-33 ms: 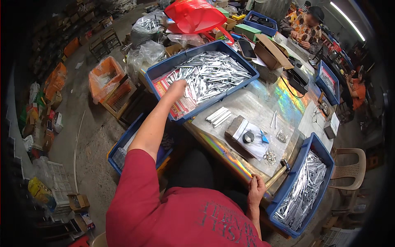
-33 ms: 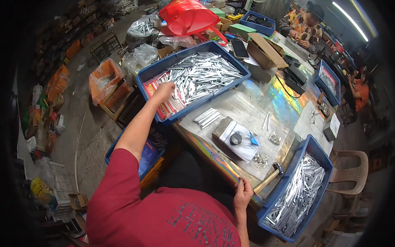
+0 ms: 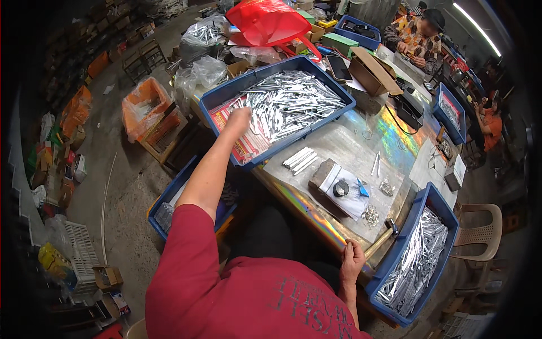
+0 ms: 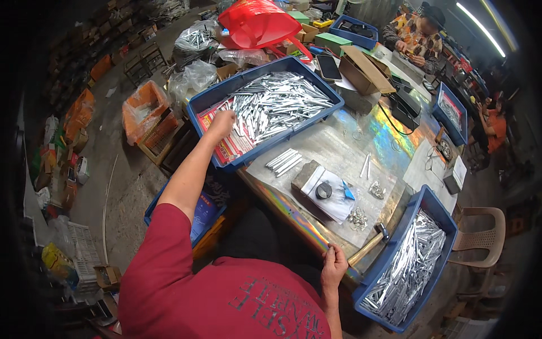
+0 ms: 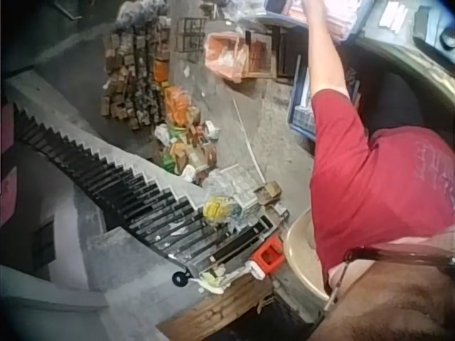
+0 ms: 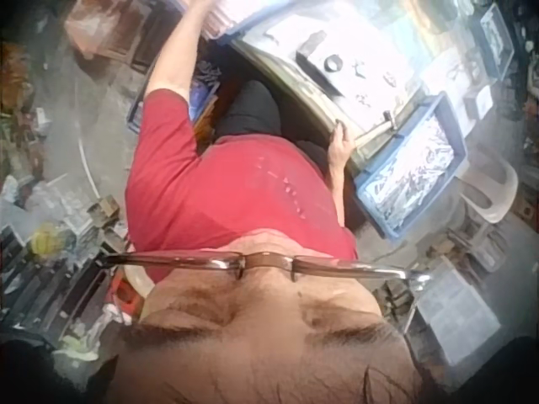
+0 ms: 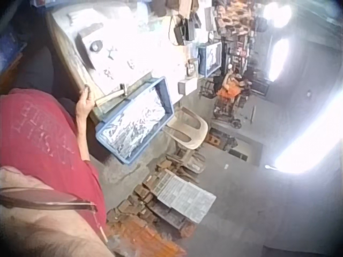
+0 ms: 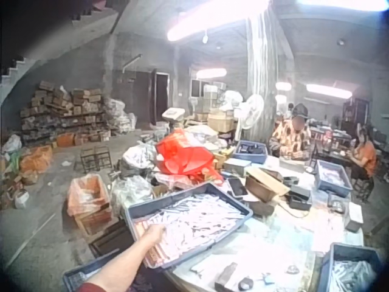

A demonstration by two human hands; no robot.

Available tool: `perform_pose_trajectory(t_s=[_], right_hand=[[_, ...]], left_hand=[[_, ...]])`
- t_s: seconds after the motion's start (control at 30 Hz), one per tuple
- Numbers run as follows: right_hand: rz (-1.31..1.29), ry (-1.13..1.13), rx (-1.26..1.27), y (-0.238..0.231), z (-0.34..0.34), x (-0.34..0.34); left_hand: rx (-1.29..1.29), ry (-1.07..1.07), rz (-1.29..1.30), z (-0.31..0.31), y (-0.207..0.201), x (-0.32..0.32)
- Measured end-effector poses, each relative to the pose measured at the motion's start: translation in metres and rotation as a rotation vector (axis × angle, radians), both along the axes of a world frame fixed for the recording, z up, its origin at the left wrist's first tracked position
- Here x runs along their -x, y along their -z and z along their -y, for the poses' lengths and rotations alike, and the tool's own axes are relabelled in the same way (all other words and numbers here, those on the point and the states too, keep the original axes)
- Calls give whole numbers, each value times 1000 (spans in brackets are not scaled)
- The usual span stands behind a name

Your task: The person assembles metal strips and small fasteners by hand, positions them on an anvil block, and strikes them with a hammer.

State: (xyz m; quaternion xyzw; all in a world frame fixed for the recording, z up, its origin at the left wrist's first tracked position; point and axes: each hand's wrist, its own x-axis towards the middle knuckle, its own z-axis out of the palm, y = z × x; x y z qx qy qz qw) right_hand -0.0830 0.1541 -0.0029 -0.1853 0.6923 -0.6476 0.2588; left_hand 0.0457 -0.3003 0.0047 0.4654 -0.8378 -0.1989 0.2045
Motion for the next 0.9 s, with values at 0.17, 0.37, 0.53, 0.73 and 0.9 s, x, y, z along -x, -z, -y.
perform_pose_trajectory(t_s=[0.17,0.37,0.53,0.73,0.9], right_hand=[[-43,2,-21,11,-2,0],[-56,-30,-19,10,5,-6],[-35,-22,-16,11,7,-5],[-36,-18,-25,12,5,-6],[-50,-3,-21,15,-2,-4]], left_hand=[[-55,-220,164,-2,-15,-8],[-257,-345,128,9,-12,1],[-470,-411,37,13,-8,2],[-488,-297,47,6,-7,5],[-591,-109,-278,-22,-24,5]])
